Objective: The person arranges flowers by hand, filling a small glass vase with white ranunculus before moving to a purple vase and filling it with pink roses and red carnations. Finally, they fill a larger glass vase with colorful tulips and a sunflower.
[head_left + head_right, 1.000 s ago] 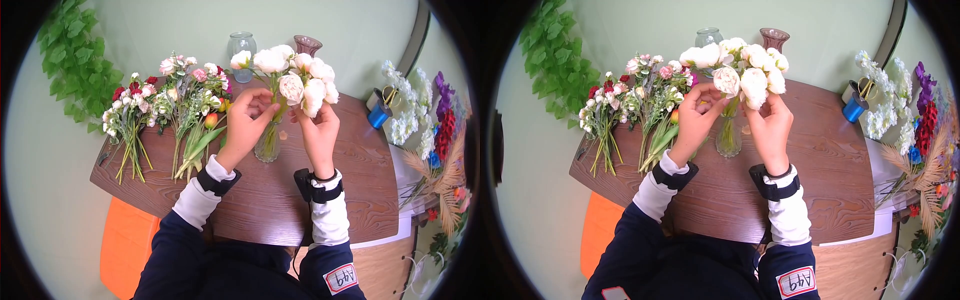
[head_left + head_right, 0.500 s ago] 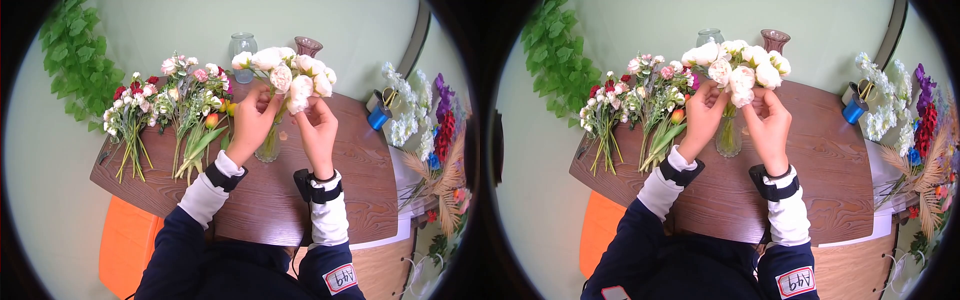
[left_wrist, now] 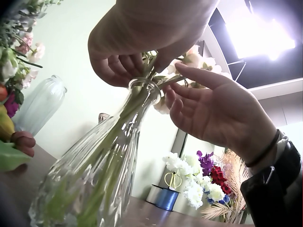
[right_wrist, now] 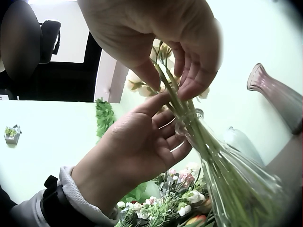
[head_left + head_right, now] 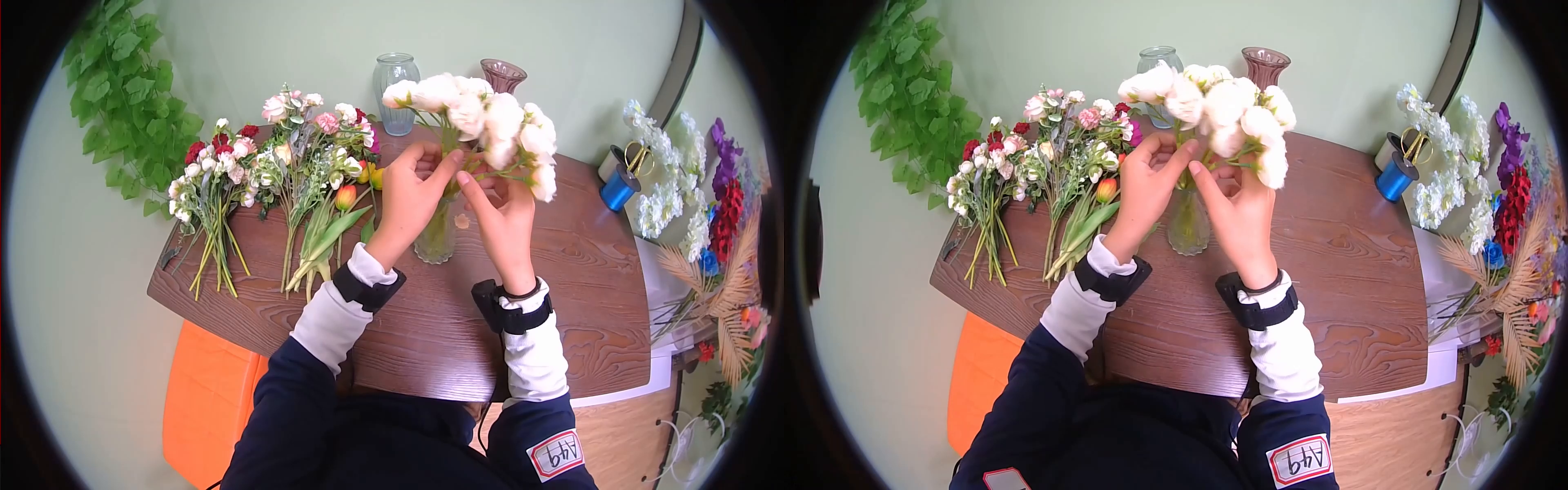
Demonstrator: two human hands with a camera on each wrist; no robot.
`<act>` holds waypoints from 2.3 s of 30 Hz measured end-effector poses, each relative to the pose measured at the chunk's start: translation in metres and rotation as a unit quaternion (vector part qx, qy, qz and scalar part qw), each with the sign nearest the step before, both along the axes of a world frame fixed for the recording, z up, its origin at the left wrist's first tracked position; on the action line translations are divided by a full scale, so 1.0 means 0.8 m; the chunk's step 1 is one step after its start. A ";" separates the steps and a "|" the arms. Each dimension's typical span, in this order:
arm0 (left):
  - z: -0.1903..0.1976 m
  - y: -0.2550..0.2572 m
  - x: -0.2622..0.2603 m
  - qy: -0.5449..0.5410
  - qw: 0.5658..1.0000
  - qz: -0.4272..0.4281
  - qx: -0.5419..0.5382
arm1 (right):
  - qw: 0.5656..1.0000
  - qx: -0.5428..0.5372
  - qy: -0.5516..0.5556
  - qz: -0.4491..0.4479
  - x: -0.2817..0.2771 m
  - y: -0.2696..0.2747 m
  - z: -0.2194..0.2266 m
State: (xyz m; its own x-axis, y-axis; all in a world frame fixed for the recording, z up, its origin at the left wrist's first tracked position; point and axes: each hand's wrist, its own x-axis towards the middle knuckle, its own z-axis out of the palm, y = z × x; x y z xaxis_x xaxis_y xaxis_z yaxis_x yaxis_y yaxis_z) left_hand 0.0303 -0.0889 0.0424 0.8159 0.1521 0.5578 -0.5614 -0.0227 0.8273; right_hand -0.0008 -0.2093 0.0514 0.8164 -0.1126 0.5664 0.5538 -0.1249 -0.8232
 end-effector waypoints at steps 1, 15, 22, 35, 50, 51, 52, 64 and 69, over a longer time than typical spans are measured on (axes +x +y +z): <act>0.002 0.000 -0.003 0.013 1.000 -0.011 -0.006 | 0.999 0.035 -0.035 0.016 0.003 0.002 -0.004; 0.001 0.002 -0.001 -0.101 0.995 -0.003 0.008 | 0.998 0.059 0.030 -0.009 0.002 -0.002 -0.008; 0.001 -0.006 -0.005 -0.071 0.991 0.005 -0.109 | 0.997 0.072 -0.003 0.010 0.006 -0.001 -0.010; -0.004 -0.014 -0.003 -0.022 0.975 0.003 -0.223 | 0.995 0.080 -0.043 0.036 0.010 0.002 -0.021; -0.005 -0.003 -0.011 -0.094 0.993 -0.037 -0.066 | 0.994 0.063 -0.085 0.035 0.011 -0.001 -0.009; -0.005 0.001 -0.014 -0.077 0.993 -0.054 -0.071 | 0.996 0.053 -0.067 0.041 0.009 -0.005 -0.005; -0.005 0.004 -0.016 -0.060 0.993 -0.072 -0.075 | 0.997 0.042 -0.048 0.047 0.006 -0.008 -0.001; -0.046 0.035 -0.021 0.047 0.977 -0.205 0.037 | 0.998 -0.016 0.028 0.047 0.005 -0.031 0.006; -0.048 0.034 -0.022 0.067 0.977 -0.197 0.033 | 1.000 0.007 0.002 0.020 0.001 -0.011 0.004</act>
State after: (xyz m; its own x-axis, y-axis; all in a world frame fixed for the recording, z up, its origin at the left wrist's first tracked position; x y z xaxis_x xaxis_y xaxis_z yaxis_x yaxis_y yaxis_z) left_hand 0.0126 -0.0619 0.0040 0.8706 -0.2218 0.4391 -0.4230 0.1182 0.8984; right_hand -0.0004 -0.2181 0.0547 0.8230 -0.0883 0.5612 0.5544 -0.0906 -0.8273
